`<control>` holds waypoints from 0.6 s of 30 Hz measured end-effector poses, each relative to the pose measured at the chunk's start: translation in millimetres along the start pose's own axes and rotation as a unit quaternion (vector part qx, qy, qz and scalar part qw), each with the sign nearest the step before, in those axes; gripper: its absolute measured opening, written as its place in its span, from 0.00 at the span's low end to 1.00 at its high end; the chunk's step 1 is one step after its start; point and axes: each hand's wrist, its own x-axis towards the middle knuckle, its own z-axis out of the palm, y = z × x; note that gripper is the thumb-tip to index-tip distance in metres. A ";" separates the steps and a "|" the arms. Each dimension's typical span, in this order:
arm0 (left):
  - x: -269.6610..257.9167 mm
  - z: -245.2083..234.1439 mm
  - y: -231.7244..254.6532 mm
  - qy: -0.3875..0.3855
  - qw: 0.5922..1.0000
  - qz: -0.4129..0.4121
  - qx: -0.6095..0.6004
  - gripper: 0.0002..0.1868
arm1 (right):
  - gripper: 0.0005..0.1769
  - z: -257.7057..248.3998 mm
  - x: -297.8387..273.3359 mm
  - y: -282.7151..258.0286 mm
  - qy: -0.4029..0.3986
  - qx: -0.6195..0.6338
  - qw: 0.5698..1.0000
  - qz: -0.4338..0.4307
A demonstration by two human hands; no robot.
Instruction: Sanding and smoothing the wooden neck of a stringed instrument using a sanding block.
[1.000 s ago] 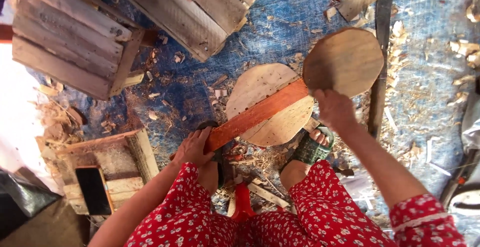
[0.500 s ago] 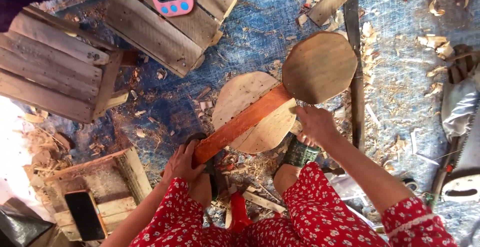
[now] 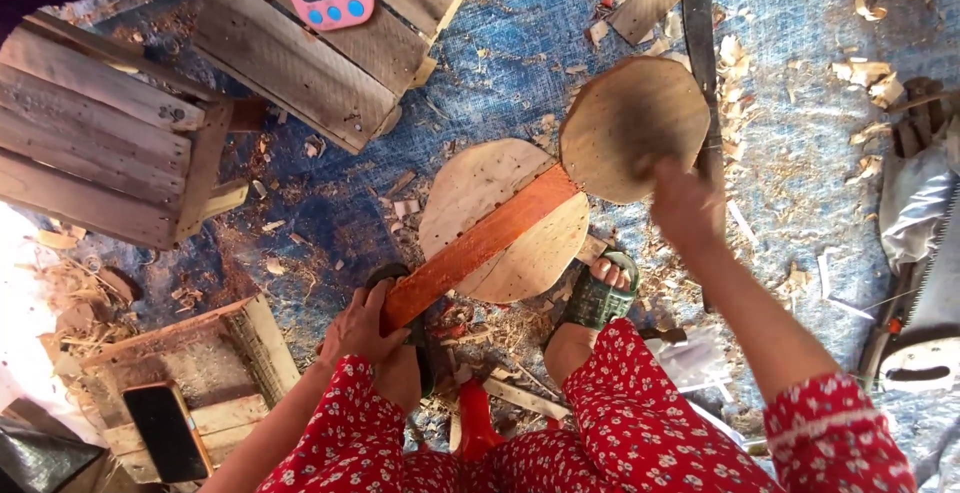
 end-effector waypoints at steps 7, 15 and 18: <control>-3.0 0.4 2.9 0.024 1.000 0.003 -0.012 0.50 | 0.11 -84.4 -11.1 -11.5 0.034 0.227 0.973 0.040; 4.2 6.4 -2.2 0.002 1.000 -0.009 0.006 0.50 | 0.06 7.7 -53.3 -39.1 0.125 -0.083 0.966 -0.209; 4.0 3.8 -0.6 0.000 1.000 -0.009 0.011 0.50 | 0.21 136.0 72.4 13.5 0.391 -0.130 0.874 -0.257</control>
